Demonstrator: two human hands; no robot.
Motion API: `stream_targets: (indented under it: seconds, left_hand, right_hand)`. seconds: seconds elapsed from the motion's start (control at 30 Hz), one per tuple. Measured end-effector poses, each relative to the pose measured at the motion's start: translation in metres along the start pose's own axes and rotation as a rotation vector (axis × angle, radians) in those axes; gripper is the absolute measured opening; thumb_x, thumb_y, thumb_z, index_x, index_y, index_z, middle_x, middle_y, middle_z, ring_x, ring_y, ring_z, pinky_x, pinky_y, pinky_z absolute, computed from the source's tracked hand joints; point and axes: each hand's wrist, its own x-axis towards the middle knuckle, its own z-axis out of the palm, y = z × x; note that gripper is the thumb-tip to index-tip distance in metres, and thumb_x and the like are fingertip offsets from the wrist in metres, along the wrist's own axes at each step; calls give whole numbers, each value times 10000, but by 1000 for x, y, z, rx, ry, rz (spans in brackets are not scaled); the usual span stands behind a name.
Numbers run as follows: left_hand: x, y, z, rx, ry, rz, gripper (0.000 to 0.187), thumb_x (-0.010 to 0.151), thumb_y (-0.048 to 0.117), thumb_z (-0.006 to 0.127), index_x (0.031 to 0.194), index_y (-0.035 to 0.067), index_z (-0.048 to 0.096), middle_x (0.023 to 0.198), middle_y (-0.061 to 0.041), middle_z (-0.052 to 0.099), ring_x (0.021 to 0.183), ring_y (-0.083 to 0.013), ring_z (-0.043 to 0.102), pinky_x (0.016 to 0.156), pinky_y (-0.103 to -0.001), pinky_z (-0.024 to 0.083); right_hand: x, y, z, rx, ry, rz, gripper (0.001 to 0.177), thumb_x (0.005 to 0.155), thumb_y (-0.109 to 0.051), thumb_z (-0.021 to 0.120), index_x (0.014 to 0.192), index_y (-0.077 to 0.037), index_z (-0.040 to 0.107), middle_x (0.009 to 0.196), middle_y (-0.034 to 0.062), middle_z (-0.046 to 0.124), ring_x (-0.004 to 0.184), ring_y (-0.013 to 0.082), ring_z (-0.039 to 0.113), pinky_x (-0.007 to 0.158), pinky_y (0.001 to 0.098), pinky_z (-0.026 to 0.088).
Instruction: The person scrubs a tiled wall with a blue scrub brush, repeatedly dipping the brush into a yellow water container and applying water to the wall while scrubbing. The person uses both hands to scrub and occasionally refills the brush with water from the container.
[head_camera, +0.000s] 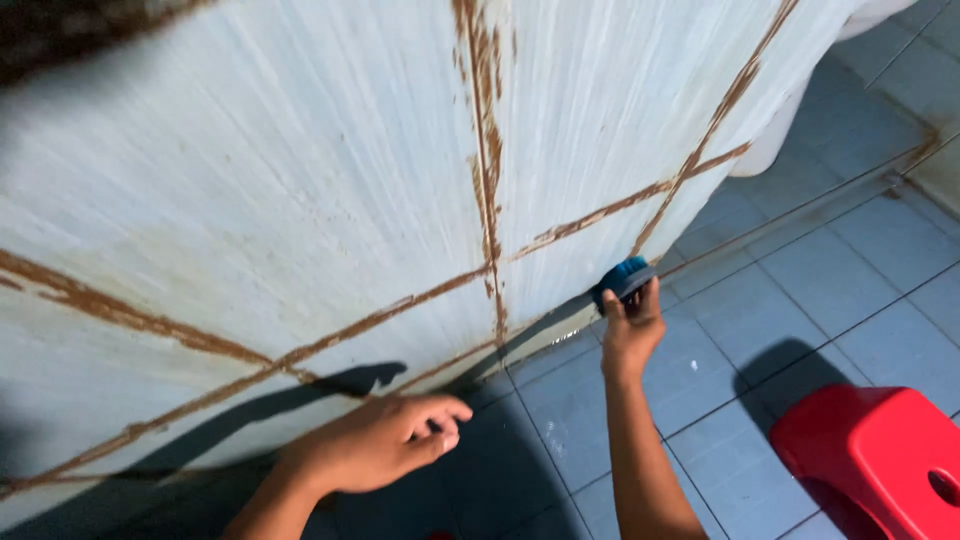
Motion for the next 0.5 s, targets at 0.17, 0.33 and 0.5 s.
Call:
stream_targets:
  seconds: [0.17, 0.33, 0.5]
  left_hand:
    - [-1, -4, -9, -20, 51, -54, 485, 996, 458, 487, 1457, 331, 564, 1369, 76, 708, 1181, -112, 721, 911, -281, 527]
    - [7, 8, -4, 26, 109, -4, 471, 995, 423, 503, 1457, 341, 554, 1373, 84, 708, 1185, -112, 719, 933, -285, 539]
    - [-3, 13, 1, 48, 28, 10, 437, 1006, 437, 479, 1422, 341, 574, 1350, 94, 710, 1158, -93, 720, 904, -263, 532]
  right_hand:
    - [-83, -42, 52, -253, -70, 47, 686, 891, -160, 713, 1502, -30, 429, 1509, 193, 518, 1422, 331, 488, 1121, 466, 455]
    - [-82, -43, 55, -372, -82, -55, 747, 842, -85, 781, 1503, -35, 436, 1550, 215, 475, 1481, 358, 415, 1194, 472, 394]
    - [6, -65, 17, -351, -2, 5, 685, 874, -55, 745, 1494, -49, 455, 1402, 194, 621, 1259, 345, 646, 1010, 418, 590]
